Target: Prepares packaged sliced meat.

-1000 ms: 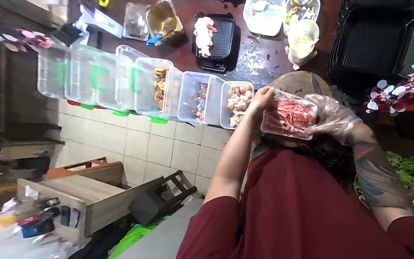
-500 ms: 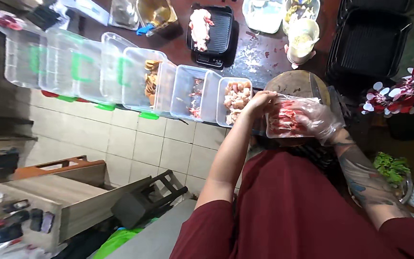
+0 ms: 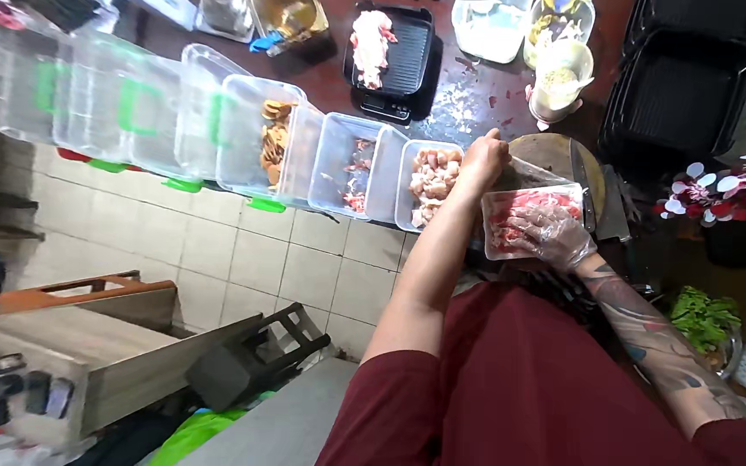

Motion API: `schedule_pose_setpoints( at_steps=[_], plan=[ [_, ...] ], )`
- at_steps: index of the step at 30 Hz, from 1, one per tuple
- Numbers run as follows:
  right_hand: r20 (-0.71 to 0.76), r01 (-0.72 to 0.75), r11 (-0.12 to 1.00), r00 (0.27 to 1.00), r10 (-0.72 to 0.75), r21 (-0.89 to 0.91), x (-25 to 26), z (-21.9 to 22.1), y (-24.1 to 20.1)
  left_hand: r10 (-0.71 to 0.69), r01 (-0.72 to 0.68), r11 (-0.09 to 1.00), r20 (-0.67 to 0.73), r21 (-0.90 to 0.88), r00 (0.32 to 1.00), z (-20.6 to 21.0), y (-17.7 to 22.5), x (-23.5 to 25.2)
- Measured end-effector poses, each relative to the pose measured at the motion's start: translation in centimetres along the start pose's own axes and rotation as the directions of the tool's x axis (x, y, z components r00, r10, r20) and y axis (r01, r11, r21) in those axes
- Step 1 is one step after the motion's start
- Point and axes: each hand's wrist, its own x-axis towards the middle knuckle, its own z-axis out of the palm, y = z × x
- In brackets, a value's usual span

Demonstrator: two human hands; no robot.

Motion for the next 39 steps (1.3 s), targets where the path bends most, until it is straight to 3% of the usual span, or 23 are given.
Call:
schedule_pose_setpoints(
  at_steps=[4,6,8,10,13,15,19,22,25,29,32,36,39],
  plan=[
    [-0.018,-0.141,0.939,0.988,0.154,0.314,0.1,-2.4,0.1,0.044,-0.044,0.999,-0.055,-0.01,0.998,-0.3,-0.8,0.9],
    [-0.102,-0.166,0.767,0.952,0.289,0.619,0.7,-3.9,0.2,0.13,-0.145,0.984,-0.13,-0.108,0.983,-1.1,-0.9,-0.5],
    [-0.09,-0.182,0.545,0.896,0.435,0.818,0.7,-5.9,0.0,0.299,-0.322,0.933,-0.154,-0.159,0.942,-1.5,-1.1,-2.8],
    [-0.06,-0.187,0.435,0.868,0.493,0.881,0.3,-7.4,0.2,0.437,-0.448,0.879,-0.099,-0.162,0.894,-0.9,-1.3,-5.2],
    [0.053,-0.242,0.32,0.864,0.501,0.916,0.0,-9.7,0.1,0.483,-0.485,0.863,-0.05,-0.142,0.874,0.5,-1.8,-7.6],
    [0.066,-0.26,0.398,0.896,0.44,0.88,-0.7,-9.1,0.7,0.476,-0.479,0.869,-0.054,-0.128,0.878,1.2,-2.2,-8.2],
    [0.064,-0.328,0.703,0.925,0.374,0.631,-2.1,-9.8,-0.4,0.48,-0.485,0.87,-0.069,-0.091,0.875,1.7,-2.2,-8.4],
    [-0.079,-0.116,0.911,0.984,0.159,0.395,-2.6,-8.7,-0.3,0.482,-0.481,0.876,-0.055,0.026,0.874,2.0,-1.9,-8.2],
    [-0.165,-0.063,0.943,0.979,0.123,0.328,-1.7,-8.3,-0.6,0.416,-0.415,0.904,0.01,0.109,0.909,1.5,-1.1,-7.6],
    [-0.236,-0.036,0.93,0.963,0.131,0.366,-1.4,-7.7,-1.4,0.216,-0.217,0.976,0.037,0.006,0.976,-0.2,-0.4,-6.4],
    [-0.196,-0.08,0.948,0.97,0.146,0.31,-2.2,-7.0,-1.3,0.124,-0.122,0.989,0.02,-0.084,0.992,-0.3,-0.5,-5.7],
    [0.059,-0.234,0.931,0.972,0.227,0.281,1.0,-8.4,-1.9,0.208,-0.203,0.967,0.015,-0.152,0.978,-0.4,-0.2,-5.7],
    [0.326,-0.234,0.967,0.926,0.189,0.102,4.1,-6.1,-0.8,0.269,-0.26,0.961,0.093,-0.094,0.959,0.1,0.0,-5.1]
  ],
)
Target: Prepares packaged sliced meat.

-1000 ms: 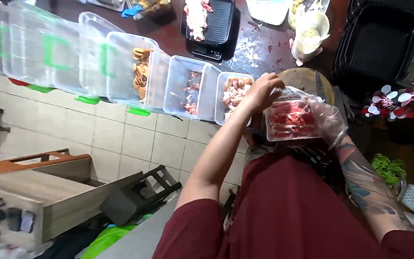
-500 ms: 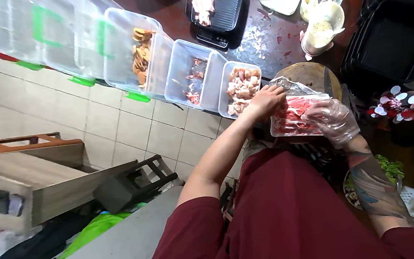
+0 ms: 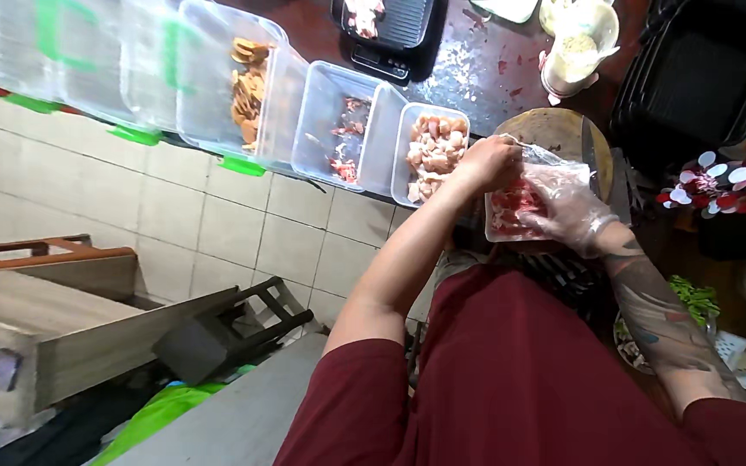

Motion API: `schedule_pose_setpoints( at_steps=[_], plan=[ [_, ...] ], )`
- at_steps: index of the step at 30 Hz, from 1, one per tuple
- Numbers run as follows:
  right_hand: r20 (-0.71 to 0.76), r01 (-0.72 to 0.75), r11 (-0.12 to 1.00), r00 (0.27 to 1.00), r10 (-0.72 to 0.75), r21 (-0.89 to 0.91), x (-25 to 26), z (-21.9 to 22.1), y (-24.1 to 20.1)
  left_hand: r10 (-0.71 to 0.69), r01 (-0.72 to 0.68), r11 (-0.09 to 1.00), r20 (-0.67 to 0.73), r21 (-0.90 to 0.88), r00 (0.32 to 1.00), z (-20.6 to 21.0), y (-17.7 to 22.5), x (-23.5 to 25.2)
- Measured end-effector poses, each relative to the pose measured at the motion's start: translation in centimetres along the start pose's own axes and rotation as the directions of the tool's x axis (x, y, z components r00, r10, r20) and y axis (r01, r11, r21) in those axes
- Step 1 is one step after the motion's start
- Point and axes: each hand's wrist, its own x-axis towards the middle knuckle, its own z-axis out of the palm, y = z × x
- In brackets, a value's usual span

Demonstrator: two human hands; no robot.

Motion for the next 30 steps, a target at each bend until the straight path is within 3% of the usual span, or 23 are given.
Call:
schedule_pose_setpoints(
  at_steps=[3,7,14,20,25,30],
  plan=[
    [0.143,-0.064,0.987,0.986,0.085,-0.146,1.9,1.0,-0.5,-0.099,0.102,0.994,0.074,-0.036,0.992,-0.4,-0.1,1.3],
    [0.126,-0.023,0.968,0.991,0.056,-0.249,3.1,0.9,-0.7,-0.223,0.232,0.969,0.103,-0.087,0.969,-1.0,-0.2,2.4],
    [0.217,0.025,0.932,0.974,0.058,-0.362,4.6,-0.6,-1.4,-0.263,0.269,0.962,0.089,-0.052,0.961,-1.3,0.6,2.7],
    [0.317,-0.009,0.943,0.941,0.121,-0.332,3.2,-1.5,-3.6,-0.248,0.255,0.963,0.084,-0.089,0.965,-2.1,0.5,2.7],
    [0.499,-0.092,0.974,0.847,0.185,-0.206,4.2,-3.4,-3.4,-0.173,0.178,0.978,0.052,-0.111,0.984,-1.7,1.1,3.9],
    [0.577,-0.146,0.979,0.792,0.201,-0.14,4.5,-4.0,-3.7,-0.173,0.174,0.979,0.017,-0.103,0.985,-1.2,1.0,4.7]
  ],
)
